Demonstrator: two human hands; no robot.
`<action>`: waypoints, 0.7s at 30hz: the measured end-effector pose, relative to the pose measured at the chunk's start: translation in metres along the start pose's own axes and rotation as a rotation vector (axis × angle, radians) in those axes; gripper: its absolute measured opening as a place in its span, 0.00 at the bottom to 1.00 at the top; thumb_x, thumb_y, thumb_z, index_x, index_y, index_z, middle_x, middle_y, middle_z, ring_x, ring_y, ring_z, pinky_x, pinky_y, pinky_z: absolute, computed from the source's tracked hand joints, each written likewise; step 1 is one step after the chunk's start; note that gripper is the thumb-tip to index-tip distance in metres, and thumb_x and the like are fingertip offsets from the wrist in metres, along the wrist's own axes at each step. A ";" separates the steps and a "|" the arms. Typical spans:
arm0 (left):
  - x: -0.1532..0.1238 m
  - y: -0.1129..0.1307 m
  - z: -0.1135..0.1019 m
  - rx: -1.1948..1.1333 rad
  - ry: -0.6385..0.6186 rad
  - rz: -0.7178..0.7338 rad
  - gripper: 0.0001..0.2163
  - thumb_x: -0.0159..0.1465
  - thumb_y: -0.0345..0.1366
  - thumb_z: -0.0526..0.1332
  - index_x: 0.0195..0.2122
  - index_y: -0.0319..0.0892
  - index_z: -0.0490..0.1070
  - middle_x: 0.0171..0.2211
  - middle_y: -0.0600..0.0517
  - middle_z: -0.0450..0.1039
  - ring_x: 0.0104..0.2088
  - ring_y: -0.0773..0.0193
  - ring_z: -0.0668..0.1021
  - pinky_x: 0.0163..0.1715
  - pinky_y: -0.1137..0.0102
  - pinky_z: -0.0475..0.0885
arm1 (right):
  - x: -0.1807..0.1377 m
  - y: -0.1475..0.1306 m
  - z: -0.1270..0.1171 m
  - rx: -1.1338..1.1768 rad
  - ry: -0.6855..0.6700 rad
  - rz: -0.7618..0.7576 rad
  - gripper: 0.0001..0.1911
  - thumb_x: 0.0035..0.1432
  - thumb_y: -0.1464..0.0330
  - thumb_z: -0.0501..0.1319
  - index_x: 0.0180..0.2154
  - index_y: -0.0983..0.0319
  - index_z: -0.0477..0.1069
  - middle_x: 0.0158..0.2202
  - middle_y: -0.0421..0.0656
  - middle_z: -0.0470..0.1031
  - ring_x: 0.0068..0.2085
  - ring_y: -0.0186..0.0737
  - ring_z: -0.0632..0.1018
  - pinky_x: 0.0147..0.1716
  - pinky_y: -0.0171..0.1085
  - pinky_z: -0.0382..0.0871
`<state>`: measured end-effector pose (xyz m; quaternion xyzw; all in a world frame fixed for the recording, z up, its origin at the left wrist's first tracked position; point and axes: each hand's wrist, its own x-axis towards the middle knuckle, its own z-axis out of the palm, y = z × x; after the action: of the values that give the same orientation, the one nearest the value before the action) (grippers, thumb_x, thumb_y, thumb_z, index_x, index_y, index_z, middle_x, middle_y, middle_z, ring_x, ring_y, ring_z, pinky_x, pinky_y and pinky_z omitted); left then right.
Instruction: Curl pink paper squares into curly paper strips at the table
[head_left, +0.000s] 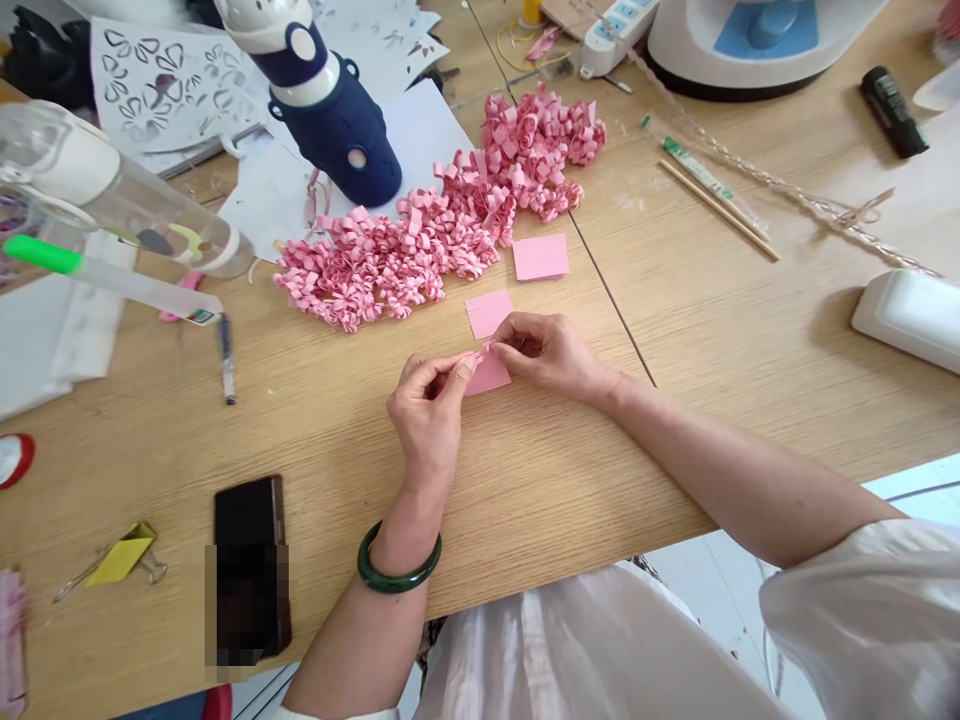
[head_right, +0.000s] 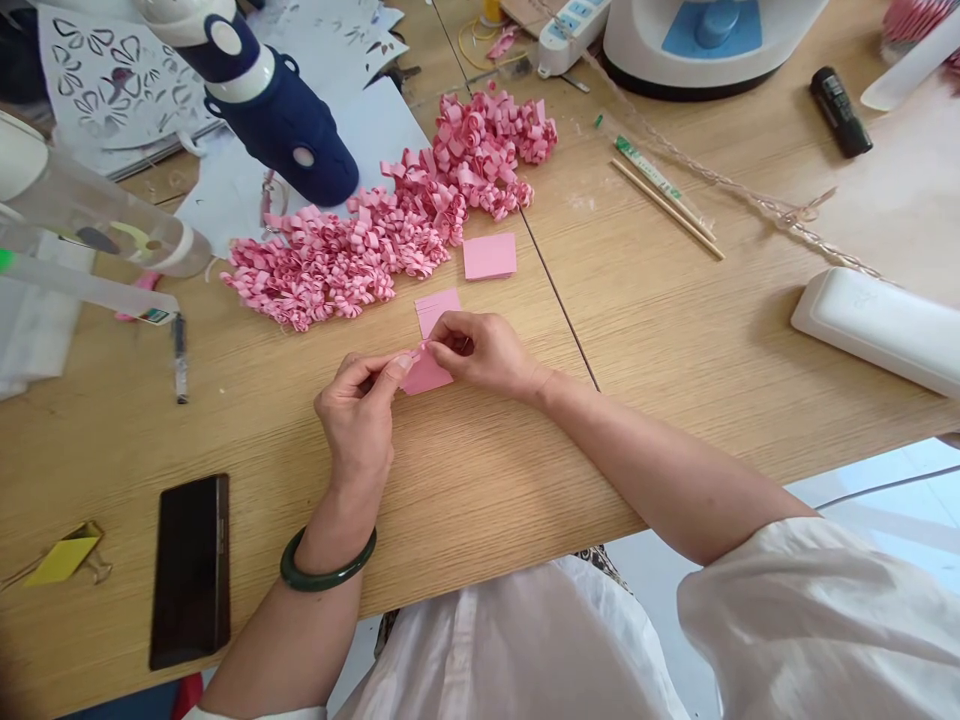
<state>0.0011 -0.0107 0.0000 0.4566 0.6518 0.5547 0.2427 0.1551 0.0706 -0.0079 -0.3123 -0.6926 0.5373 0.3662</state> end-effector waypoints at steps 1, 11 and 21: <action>0.000 0.000 0.000 0.000 0.001 0.000 0.04 0.60 0.37 0.71 0.29 0.44 0.81 0.28 0.55 0.71 0.31 0.68 0.73 0.37 0.70 0.70 | 0.000 0.000 0.000 -0.003 0.000 -0.004 0.09 0.61 0.66 0.62 0.32 0.65 0.71 0.25 0.37 0.69 0.26 0.29 0.64 0.27 0.32 0.59; 0.000 0.000 0.001 -0.053 -0.016 -0.039 0.06 0.58 0.37 0.72 0.27 0.43 0.79 0.26 0.56 0.67 0.29 0.69 0.69 0.31 0.72 0.66 | 0.000 0.001 0.000 -0.026 0.011 -0.021 0.09 0.61 0.66 0.62 0.31 0.64 0.71 0.25 0.37 0.68 0.26 0.29 0.63 0.26 0.33 0.59; 0.001 0.000 0.000 -0.096 -0.038 -0.076 0.05 0.57 0.37 0.73 0.28 0.44 0.81 0.27 0.56 0.68 0.30 0.70 0.70 0.33 0.72 0.67 | -0.001 0.000 0.000 -0.038 -0.002 -0.027 0.09 0.62 0.66 0.63 0.32 0.65 0.72 0.25 0.37 0.68 0.26 0.29 0.64 0.26 0.33 0.59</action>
<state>0.0007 -0.0102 -0.0002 0.4299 0.6368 0.5669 0.2973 0.1557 0.0704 -0.0080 -0.3094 -0.7071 0.5193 0.3668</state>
